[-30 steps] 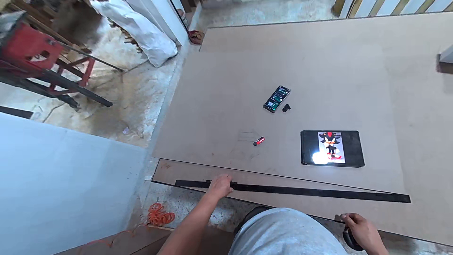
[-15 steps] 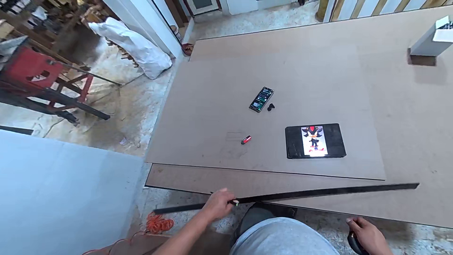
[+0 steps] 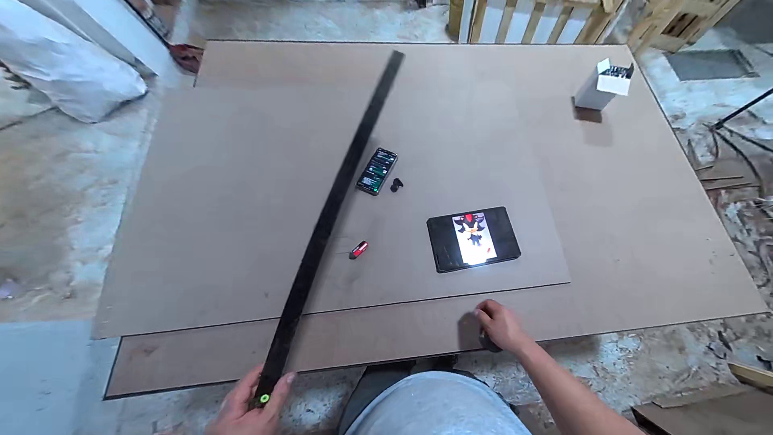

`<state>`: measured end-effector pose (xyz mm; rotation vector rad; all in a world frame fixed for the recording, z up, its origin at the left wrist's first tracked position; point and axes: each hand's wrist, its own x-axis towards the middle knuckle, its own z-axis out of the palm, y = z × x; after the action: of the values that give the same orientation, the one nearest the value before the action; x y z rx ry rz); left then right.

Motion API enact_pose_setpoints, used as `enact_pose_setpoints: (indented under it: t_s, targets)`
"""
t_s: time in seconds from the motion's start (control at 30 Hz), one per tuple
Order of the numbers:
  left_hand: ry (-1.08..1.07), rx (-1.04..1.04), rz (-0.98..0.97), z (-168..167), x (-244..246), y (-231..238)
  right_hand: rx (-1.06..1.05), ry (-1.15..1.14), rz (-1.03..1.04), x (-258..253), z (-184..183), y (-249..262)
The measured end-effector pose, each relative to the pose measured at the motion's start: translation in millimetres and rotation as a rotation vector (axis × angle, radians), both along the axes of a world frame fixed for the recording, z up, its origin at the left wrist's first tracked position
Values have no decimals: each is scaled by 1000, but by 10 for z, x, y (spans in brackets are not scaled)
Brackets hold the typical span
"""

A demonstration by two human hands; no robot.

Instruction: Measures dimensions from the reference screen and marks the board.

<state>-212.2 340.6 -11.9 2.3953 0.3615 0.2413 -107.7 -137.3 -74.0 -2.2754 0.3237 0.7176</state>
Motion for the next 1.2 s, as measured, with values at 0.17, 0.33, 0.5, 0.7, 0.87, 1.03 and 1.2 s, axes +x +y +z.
enact_pose_setpoints:
  t_s: [0.17, 0.33, 0.5, 0.7, 0.87, 1.03, 1.2]
  targets:
    - [54, 105, 96, -373, 331, 427, -100, -133, 237, 856, -137, 1068]
    - [229, 34, 150, -879, 681, 730, -236, -276, 369, 1578, -265, 1740]
    - [418, 147, 11, -990, 893, 715, -312, -611, 501, 1718, -331, 2052]
    - [416, 324, -247, -1180, 1179, 555, -180, -618, 627, 1702, -385, 2729]
    - [451, 399, -347, -1239, 1378, 506, -211, -678, 676, 2037, -690, 3054]
    - [456, 446, -391, -1182, 1521, 575, -288, -691, 722, 2653, -961, 2934]
    - [363, 448, -413, -1247, 1540, 637, -172, -789, 769, 3074, -1098, 2818]
